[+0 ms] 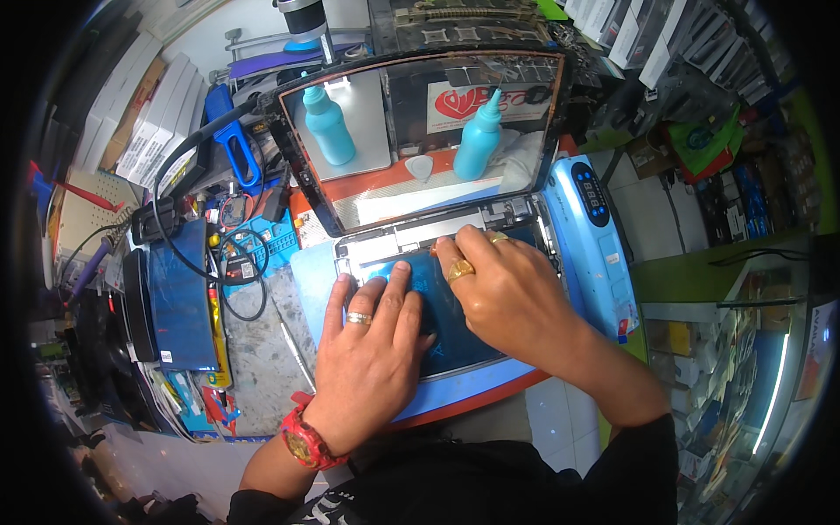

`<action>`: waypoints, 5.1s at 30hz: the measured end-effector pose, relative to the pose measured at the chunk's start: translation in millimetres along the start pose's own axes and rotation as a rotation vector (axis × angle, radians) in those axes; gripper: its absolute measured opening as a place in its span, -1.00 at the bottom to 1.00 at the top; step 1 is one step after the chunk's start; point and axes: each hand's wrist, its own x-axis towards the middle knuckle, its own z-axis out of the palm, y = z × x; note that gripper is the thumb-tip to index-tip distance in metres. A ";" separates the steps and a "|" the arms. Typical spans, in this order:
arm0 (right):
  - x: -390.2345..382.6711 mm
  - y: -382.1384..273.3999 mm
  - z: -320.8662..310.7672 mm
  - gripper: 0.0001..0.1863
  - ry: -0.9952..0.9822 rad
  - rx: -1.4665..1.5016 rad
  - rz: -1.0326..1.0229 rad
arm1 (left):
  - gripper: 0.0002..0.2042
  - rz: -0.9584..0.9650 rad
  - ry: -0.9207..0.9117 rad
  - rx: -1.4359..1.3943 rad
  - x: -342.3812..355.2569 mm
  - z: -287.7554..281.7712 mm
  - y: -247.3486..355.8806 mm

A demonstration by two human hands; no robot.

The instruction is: The person cleans the interior of an open tablet by hand and using a tool, then applies adhesive strips to the internal frame.

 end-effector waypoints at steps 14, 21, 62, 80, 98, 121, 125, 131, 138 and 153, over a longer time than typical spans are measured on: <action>-9.9 -13.7 13.0 -0.57 0.071 -0.291 -0.164 | -0.54 0.003 0.011 -0.001 -0.7 1.2 -0.3; -9.9 -15.8 11.0 -0.60 0.052 -0.250 -0.119 | -0.54 0.001 0.009 0.000 -0.6 0.8 0.2; 1.7 0.2 2.4 -0.61 -0.006 -0.028 -0.029 | -0.54 0.000 0.018 -0.011 -2.7 4.2 -1.7; -5.9 -13.3 11.3 -0.60 0.030 -0.347 -0.247 | -0.53 -0.003 0.025 -0.016 -3.4 5.0 -1.6; -2.5 -13.7 -0.1 -0.60 -0.041 -0.136 -0.067 | -0.53 0.002 0.038 -0.016 -3.6 5.0 -2.6; 14.0 -39.6 4.4 -0.61 -0.097 -0.195 -0.117 | -0.71 0.061 0.139 -0.013 -4.8 8.0 -3.9; 10.3 -38.6 9.9 -0.60 -0.080 -0.226 -0.145 | -0.80 0.050 0.184 -0.093 -7.1 11.5 -6.1; 6.4 -38.9 18.7 -0.56 -0.010 -0.280 -0.185 | -0.87 0.020 0.195 -0.160 -8.2 9.2 -9.1; 5.6 -41.5 18.1 -0.56 0.010 -0.292 -0.173 | -0.90 0.013 0.195 -0.131 -9.6 6.6 -6.9; -14.1 -14.3 22.5 -0.71 0.229 0.319 0.211 | -0.67 -0.050 0.082 -0.045 -2.4 -4.0 -6.2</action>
